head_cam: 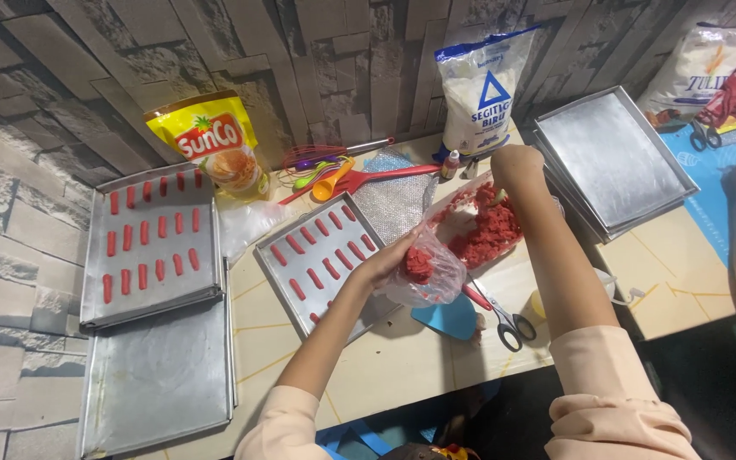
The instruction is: Filling small rectangular molds on a metal tray with red dough using a spoon.
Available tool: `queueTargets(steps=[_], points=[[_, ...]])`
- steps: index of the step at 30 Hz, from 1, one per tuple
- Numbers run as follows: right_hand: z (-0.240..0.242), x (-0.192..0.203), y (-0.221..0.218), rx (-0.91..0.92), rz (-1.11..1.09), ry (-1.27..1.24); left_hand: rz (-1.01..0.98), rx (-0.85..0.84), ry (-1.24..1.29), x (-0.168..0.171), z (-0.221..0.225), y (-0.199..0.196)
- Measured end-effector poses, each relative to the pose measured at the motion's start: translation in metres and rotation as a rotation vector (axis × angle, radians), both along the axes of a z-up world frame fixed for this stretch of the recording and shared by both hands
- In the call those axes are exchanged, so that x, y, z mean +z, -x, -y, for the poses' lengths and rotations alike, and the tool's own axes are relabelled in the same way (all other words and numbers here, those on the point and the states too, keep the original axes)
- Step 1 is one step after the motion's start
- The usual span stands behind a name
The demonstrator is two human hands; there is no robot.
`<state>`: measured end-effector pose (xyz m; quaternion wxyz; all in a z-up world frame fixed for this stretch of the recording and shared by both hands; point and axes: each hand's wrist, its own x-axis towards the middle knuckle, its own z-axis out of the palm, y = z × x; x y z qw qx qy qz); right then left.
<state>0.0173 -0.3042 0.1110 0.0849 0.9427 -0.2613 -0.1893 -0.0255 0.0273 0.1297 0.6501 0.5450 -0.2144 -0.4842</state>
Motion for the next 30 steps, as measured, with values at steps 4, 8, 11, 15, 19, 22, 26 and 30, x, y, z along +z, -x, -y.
queueTargets(steps=[4,8,11,15,19,22,26,30], points=[[-0.033,0.046,0.029,-0.011,-0.019,-0.029,0.012,-0.038,-0.065,0.027,-0.008,0.009],[-0.018,0.015,0.037,-0.019,0.034,-0.052,0.114,-0.081,-0.156,0.033,-0.006,0.01],[-0.033,0.03,0.051,-0.011,-0.005,-0.053,0.163,-0.14,-0.176,0.028,0.001,0.003],[-0.018,-0.013,0.059,0.009,0.063,-0.074,0.177,-0.087,-0.126,-0.004,0.006,-0.007],[-0.065,0.008,0.09,0.028,0.162,-0.074,0.161,-0.042,-0.121,0.031,-0.002,0.012],[-0.077,-0.006,0.1,0.047,0.212,-0.043,0.167,-0.03,-0.128,0.023,0.001,0.015],[-0.04,-0.08,0.083,0.096,0.224,0.06,0.201,-0.032,-0.162,0.013,0.008,0.014],[-0.023,-0.039,0.081,0.015,0.186,-0.158,0.197,-0.032,-0.184,0.007,0.008,0.01]])
